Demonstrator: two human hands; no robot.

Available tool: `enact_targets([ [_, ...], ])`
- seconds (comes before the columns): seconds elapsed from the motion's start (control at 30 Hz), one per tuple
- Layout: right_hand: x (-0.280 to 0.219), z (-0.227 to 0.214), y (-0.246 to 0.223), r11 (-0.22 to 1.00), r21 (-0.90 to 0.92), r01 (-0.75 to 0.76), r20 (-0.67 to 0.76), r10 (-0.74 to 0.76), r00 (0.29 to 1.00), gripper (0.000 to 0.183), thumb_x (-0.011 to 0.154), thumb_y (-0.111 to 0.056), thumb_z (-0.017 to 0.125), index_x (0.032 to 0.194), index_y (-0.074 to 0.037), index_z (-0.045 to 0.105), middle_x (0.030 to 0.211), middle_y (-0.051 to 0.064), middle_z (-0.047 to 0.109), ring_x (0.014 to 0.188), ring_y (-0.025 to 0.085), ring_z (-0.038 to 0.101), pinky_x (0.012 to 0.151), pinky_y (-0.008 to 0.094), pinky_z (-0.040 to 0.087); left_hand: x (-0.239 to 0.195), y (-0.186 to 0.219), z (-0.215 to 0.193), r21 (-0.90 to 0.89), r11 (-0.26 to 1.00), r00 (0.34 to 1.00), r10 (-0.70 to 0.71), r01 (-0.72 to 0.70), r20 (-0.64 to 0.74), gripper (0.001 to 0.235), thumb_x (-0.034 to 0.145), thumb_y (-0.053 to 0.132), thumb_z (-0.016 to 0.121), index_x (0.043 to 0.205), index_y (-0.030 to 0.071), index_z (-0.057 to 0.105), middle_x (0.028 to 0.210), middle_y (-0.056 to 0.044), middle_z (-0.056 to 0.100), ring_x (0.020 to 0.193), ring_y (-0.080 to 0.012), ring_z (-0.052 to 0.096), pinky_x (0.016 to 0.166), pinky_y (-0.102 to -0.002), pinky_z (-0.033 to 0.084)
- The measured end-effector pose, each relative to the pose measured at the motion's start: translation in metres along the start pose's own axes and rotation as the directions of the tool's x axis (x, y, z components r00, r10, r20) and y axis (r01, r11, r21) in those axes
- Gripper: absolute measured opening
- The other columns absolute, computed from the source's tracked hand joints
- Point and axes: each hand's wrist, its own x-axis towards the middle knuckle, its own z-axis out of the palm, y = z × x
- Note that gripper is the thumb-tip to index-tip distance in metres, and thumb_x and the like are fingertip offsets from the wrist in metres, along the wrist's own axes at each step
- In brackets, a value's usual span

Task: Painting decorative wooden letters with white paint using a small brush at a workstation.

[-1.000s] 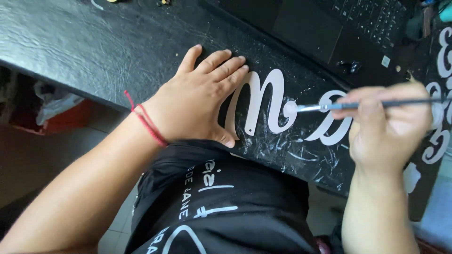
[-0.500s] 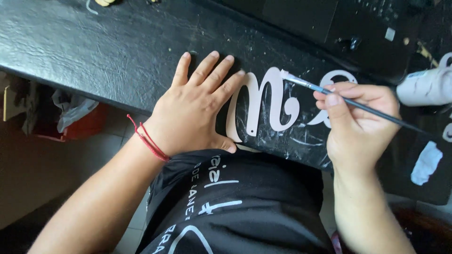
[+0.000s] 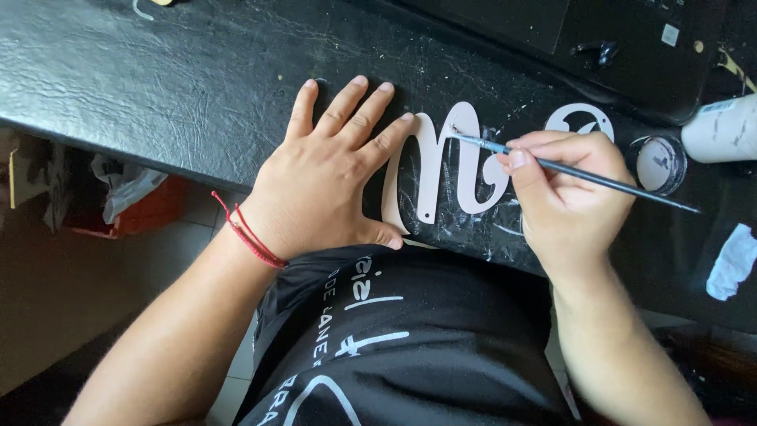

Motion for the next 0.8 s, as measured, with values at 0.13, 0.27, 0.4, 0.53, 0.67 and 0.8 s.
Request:
enact_targets([
  [0.13, 0.001, -0.002, -0.01, 0.998, -0.068, 0.012, 0.053, -0.008, 0.999, 0.015, 0.099, 0.017, 0.063, 0.096, 0.012, 0.049, 0.099, 0.033, 0.063, 0.087, 0.035, 0.07, 0.081, 0.037, 0.062, 0.0, 0.0, 0.0, -0.011, 1.0, 1.0, 0.002, -0.002, -0.003, 0.132, 0.056, 0.098, 0.065, 0.157, 0.02, 0.031, 0.159, -0.015, 0.032, 0.147, -0.0374, 0.025, 0.114, -0.064, 0.015],
  [0.27, 0.001, -0.003, -0.016, 0.996, -0.092, 0.017, 0.097, -0.008, 0.995, 0.014, 0.098, 0.015, 0.064, 0.094, 0.011, 0.052, 0.096, 0.03, 0.066, 0.089, 0.034, 0.07, 0.082, 0.037, 0.059, -0.001, 0.0, 0.001, 0.01, 1.0, 1.0, 0.001, -0.001, -0.018, 0.133, 0.054, 0.099, 0.064, 0.156, 0.021, 0.033, 0.159, -0.015, 0.034, 0.147, -0.037, 0.027, 0.114, -0.064, 0.017],
  [0.4, -0.002, -0.008, -0.022, 0.997, -0.067, -0.037, 0.093, 0.043, 0.995, 0.014, 0.098, 0.018, 0.063, 0.094, 0.012, 0.051, 0.099, 0.031, 0.065, 0.086, 0.031, 0.069, 0.08, 0.035, 0.059, -0.001, 0.001, 0.0, 0.009, 1.0, 1.0, 0.0, 0.0, -0.024, 0.132, 0.054, 0.099, 0.064, 0.156, 0.02, 0.034, 0.159, -0.015, 0.033, 0.146, -0.0372, 0.028, 0.113, -0.064, 0.018],
  [0.53, 0.001, -0.01, -0.027, 0.998, -0.041, -0.053, 0.123, 0.058, 0.991, 0.016, 0.097, 0.016, 0.063, 0.093, 0.01, 0.049, 0.096, 0.03, 0.065, 0.085, 0.032, 0.07, 0.079, 0.036, 0.06, -0.001, 0.0, 0.001, 0.011, 1.0, 1.0, 0.003, -0.003, -0.028, 0.132, 0.055, 0.099, 0.064, 0.156, 0.02, 0.034, 0.159, -0.015, 0.034, 0.147, -0.0369, 0.027, 0.114, -0.064, 0.018],
  [0.67, 0.005, -0.007, -0.028, 0.989, -0.15, -0.012, 0.151, 0.035, 0.988, 0.013, 0.097, 0.015, 0.068, 0.093, 0.011, 0.055, 0.096, 0.028, 0.067, 0.091, 0.031, 0.07, 0.078, 0.033, 0.057, -0.002, 0.001, 0.002, 0.01, 1.0, 0.999, 0.0, 0.0, -0.038, 0.133, 0.054, 0.101, 0.062, 0.156, 0.019, 0.036, 0.159, -0.015, 0.035, 0.146, -0.037, 0.028, 0.114, -0.064, 0.018],
  [0.8, 0.008, -0.005, -0.026, 0.98, -0.195, 0.033, 0.165, 0.0, 0.986, 0.012, 0.098, 0.017, 0.067, 0.093, 0.012, 0.057, 0.099, 0.028, 0.067, 0.091, 0.031, 0.069, 0.077, 0.034, 0.056, -0.002, 0.0, 0.001, -0.012, 1.0, 0.999, 0.001, -0.001, -0.034, 0.132, 0.056, 0.099, 0.064, 0.156, 0.018, 0.035, 0.159, -0.015, 0.034, 0.147, -0.0371, 0.027, 0.115, -0.063, 0.016],
])
